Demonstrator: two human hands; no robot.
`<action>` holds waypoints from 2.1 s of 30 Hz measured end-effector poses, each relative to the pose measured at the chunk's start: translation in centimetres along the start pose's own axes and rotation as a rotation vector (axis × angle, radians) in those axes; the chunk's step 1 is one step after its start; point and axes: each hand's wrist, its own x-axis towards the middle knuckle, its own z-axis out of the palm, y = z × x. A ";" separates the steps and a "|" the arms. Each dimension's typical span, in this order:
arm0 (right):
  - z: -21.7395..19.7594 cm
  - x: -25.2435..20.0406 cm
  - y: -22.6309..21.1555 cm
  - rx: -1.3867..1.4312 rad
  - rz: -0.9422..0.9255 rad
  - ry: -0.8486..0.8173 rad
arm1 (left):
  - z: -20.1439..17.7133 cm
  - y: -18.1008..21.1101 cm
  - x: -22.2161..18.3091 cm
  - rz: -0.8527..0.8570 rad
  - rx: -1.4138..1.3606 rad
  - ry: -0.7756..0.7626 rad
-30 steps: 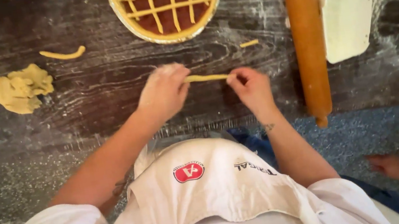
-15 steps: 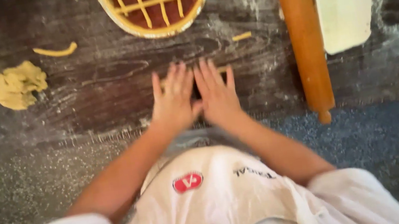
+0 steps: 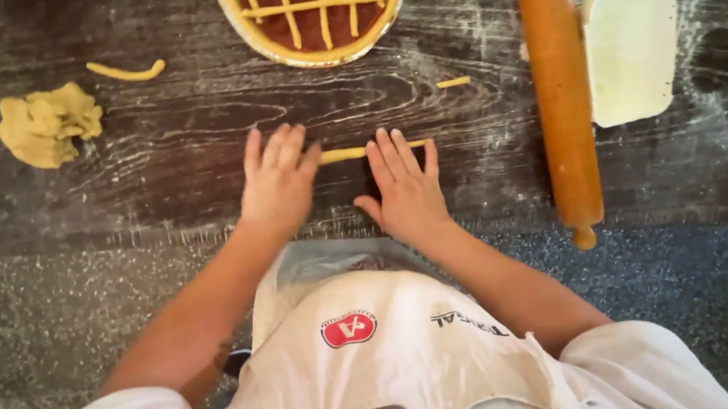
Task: Rolling dough into thin strips and placing them in a lattice pattern on a pie
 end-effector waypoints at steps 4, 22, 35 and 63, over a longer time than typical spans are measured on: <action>-0.7 0.0 -1.0 0.010 -0.023 -0.029 | -2.0 0.3 0.5 0.013 0.036 0.017; 0.2 4.4 0.4 -0.021 0.060 0.010 | -4.1 3.8 6.1 -0.258 -0.100 -0.517; 2.3 0.1 0.6 0.014 0.064 -0.036 | -0.2 8.3 0.5 0.004 -0.161 -0.172; 1.3 1.8 2.3 0.005 0.064 0.011 | 0.0 7.6 4.3 -0.051 -0.082 -0.223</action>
